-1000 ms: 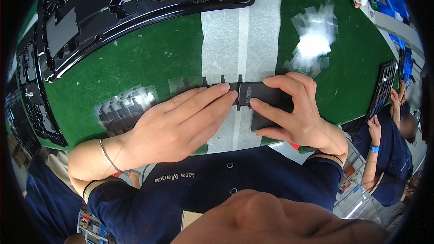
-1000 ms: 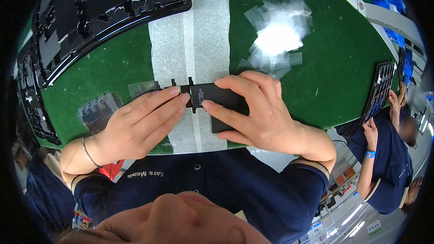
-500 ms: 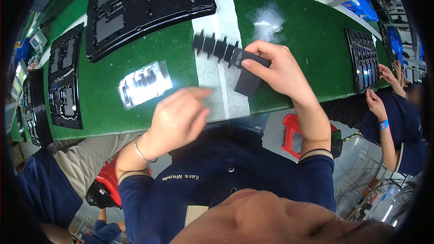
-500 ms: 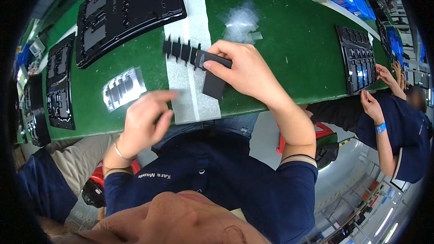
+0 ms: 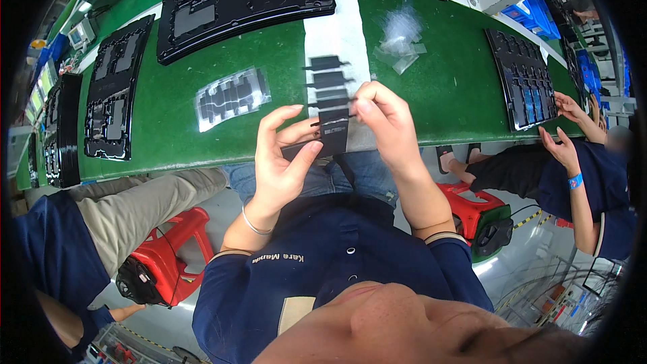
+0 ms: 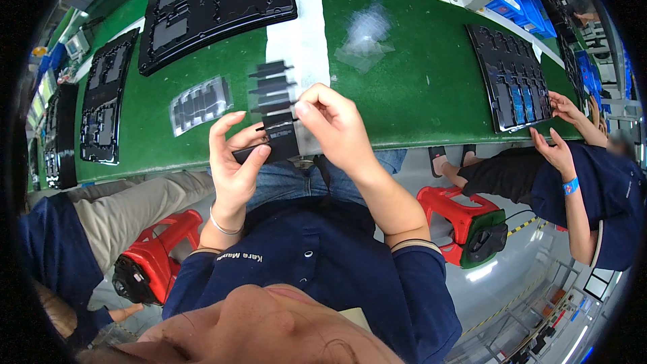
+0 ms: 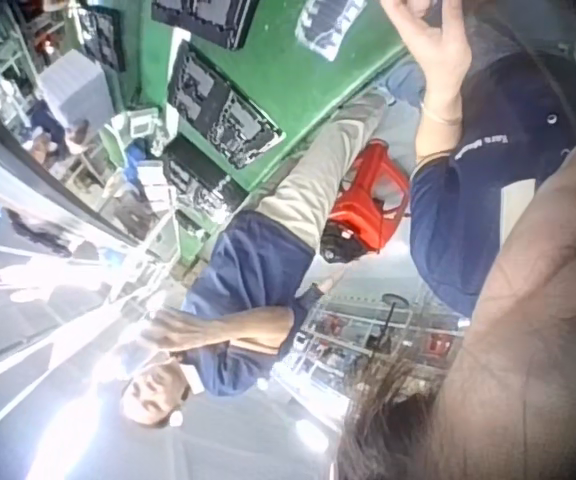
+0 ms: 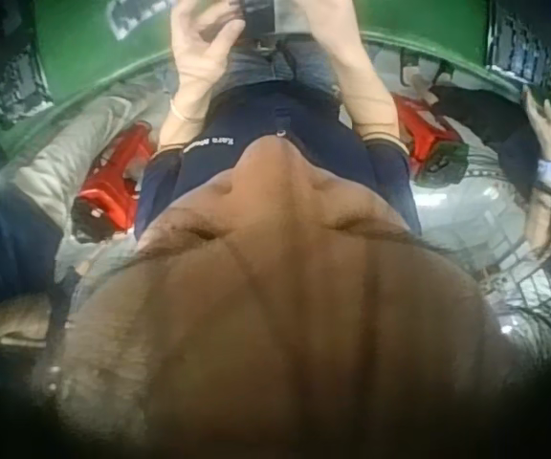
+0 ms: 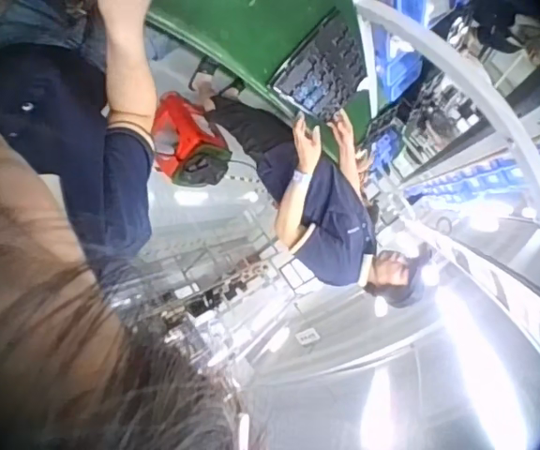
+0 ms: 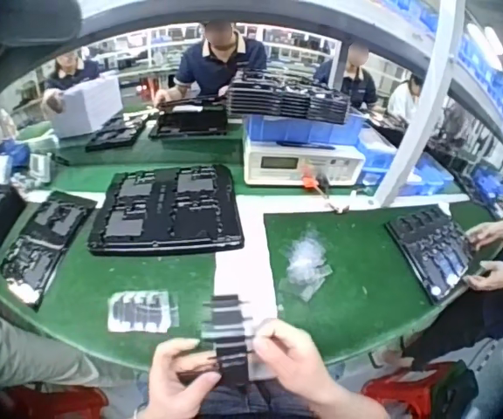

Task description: The recorder is assembling small black electronic components and placing them into a tray on a factory assembly line.

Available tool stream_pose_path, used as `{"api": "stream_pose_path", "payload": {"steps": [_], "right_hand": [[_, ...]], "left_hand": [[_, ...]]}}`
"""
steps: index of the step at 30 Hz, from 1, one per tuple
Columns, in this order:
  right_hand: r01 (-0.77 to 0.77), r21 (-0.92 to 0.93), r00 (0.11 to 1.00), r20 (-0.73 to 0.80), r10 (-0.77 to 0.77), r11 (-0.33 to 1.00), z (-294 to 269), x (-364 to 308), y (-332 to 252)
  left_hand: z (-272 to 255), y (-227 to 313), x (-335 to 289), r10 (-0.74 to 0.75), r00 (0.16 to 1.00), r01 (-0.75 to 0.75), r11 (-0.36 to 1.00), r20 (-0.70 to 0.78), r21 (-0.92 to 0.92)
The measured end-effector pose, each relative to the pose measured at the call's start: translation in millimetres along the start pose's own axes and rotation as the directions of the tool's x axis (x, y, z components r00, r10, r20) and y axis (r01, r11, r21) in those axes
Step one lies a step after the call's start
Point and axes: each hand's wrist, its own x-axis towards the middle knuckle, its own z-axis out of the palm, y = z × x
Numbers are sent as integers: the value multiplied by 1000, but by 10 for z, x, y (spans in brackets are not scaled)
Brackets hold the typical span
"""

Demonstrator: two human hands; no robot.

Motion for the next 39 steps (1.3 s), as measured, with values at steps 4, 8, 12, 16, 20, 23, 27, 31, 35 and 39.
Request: {"api": "stream_pose_path", "payload": {"steps": [4,8,12,16,20,23,27,31,35,39], "right_hand": [[-48,55,999,-6,48,997,-100,-1,-58],[-57,-814,990,-122,-74,578,-347,129,41],[218,-691,940,-41,-338,690,-223,130,75],[17,19,983,185,-20,1000,-28,-45,77],[120,-212,990,92,-103,970,-38,-123,88],[179,-287,984,75,-165,941,-7,-124,27],[253,-278,967,57,-247,927,5,-117,69],[331,-294,939,7,-344,897,-2,-106,86],[399,-339,900,-36,-435,852,35,-92,136],[446,-452,843,-78,-532,773,99,-81,165]], "left_hand": [[-41,3,-80,16,997,-30,980,72,195],[-91,42,-67,-19,999,21,999,-37,44],[-93,-66,-3,79,995,-83,995,-67,-60],[1,-40,53,100,993,-105,991,-67,-81],[17,-5,141,143,990,-143,990,8,-5],[19,85,264,208,978,-210,970,23,125],[64,145,332,217,971,-236,939,102,248],[100,95,401,321,943,-333,910,90,247],[140,49,400,485,874,-466,814,36,347],[233,-16,358,564,825,-504,748,-14,432]]}}
